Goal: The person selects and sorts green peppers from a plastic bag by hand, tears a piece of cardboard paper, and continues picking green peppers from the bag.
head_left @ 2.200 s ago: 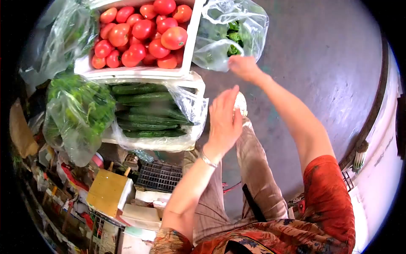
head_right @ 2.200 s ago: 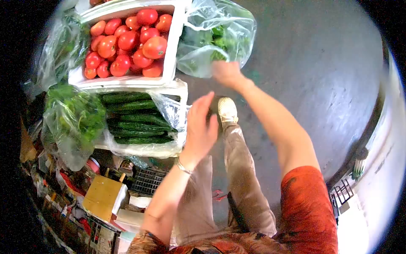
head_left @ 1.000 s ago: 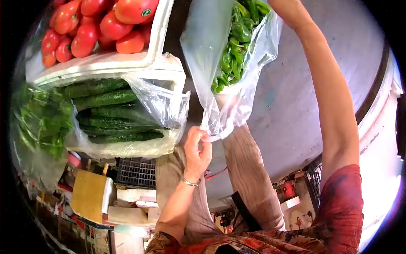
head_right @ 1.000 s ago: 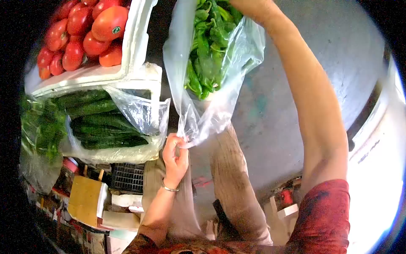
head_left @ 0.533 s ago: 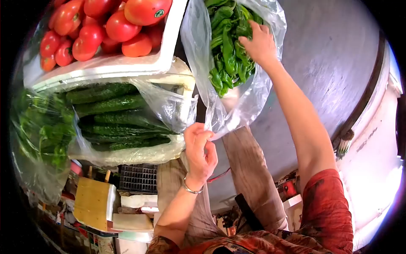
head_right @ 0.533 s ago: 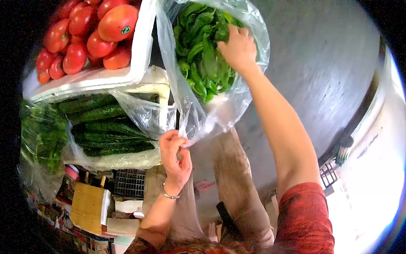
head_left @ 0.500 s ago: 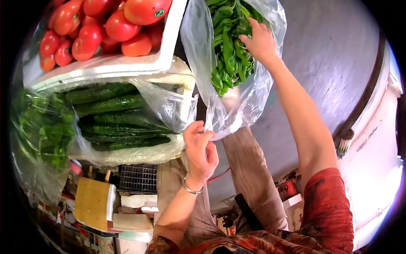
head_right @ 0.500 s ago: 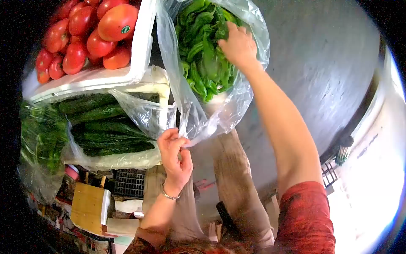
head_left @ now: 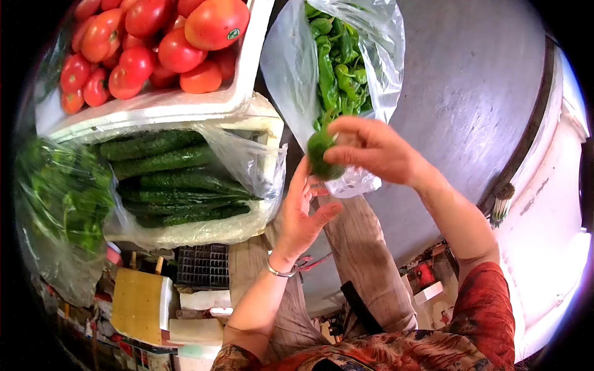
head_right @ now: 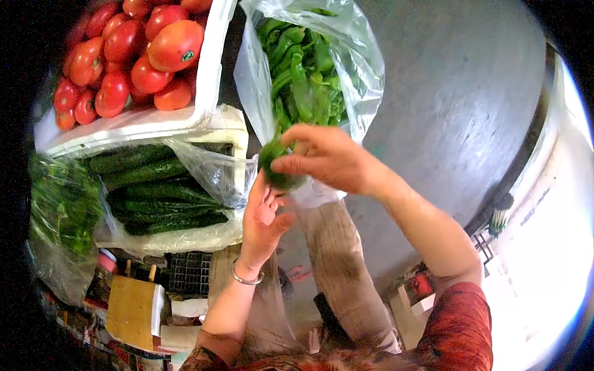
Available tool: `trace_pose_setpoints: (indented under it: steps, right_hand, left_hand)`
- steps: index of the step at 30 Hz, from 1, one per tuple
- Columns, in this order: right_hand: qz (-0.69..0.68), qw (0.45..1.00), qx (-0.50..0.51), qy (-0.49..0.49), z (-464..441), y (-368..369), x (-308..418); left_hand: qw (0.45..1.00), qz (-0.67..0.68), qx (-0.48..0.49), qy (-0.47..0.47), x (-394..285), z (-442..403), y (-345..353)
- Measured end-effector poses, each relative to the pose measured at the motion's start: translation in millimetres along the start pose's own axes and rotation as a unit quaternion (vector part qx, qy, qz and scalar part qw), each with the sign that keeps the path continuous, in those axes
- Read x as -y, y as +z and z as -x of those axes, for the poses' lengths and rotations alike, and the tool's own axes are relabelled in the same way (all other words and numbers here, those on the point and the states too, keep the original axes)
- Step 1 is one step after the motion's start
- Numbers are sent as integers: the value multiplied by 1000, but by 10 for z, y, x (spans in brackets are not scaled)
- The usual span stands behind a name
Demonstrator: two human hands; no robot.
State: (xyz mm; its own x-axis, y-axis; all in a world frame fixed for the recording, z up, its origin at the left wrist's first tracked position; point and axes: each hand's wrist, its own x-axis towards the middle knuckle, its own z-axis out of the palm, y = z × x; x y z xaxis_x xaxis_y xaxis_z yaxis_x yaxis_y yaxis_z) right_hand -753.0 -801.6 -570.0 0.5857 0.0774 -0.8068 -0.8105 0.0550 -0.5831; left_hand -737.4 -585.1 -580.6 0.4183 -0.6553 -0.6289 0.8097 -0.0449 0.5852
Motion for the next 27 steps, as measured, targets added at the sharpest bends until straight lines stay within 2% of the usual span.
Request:
trace_pose_setpoints:
  steps: [1,2,3,4,5,6,8,9,11,13,15,16,17,19,20,22,23,25,27]
  right_hand:
    - [-128,989,72,16,-11,51,-46]
    - [-142,988,51,29,-72,31,-54]
    - [-158,986,31,42,-172,-27,-68]
    - [-31,995,-92,10,-336,-98,-194]
    - [120,969,-214,-37,-519,-189,-339]
    - [254,915,-307,-67,-771,-316,-564]
    - [419,838,-350,-17,-1143,-403,-684]
    - [415,840,-350,-16,-1289,-348,-702]
    - [505,785,-356,50,-1565,-212,-740]
    - [499,784,-366,47,-1633,-194,-811]
    - [424,818,-388,23,-1525,-219,-816]
    - [386,822,-416,-43,-1414,-199,-865]
    - [390,820,-418,-43,-1280,-218,-883]
    - [241,881,-383,-141,-990,-242,-904]
    - [243,879,-384,-143,-827,-240,-837]
    - [83,927,-341,-130,-442,-192,-588]
    - [84,927,-341,-128,-278,-143,-490]
    - [140,945,-278,-98,-12,-41,-338]
    - [16,968,-164,-190,163,168,-265]
  left_hand:
    - [1000,10,23,-9,18,7,-50]
    - [1000,8,23,-9,66,23,-83]
    - [997,50,0,-51,125,60,-111]
    - [991,92,-23,-91,155,82,-129]
    - [991,90,-24,-91,153,97,-134]
    - [993,72,-39,-81,143,109,-131]
    - [997,16,-28,-75,34,57,-124]
    - [996,13,-29,-78,16,61,-166]
    - [993,73,66,-62,-10,73,-247]
    - [995,51,62,-65,-63,43,-229]
    - [992,39,112,-39,-104,24,-234]
    - [993,50,100,-48,-139,23,-188]
    - [992,53,103,-45,-166,14,-189]
    - [990,19,128,-51,-224,6,-216]
    - [992,8,89,-84,-205,35,-221]
    - [996,31,68,-55,-172,-2,-231]
    - [997,52,48,-26,-166,-14,-221]
    - [996,83,27,-31,-213,-32,-137]
    - [997,41,65,13,-234,-55,-108]
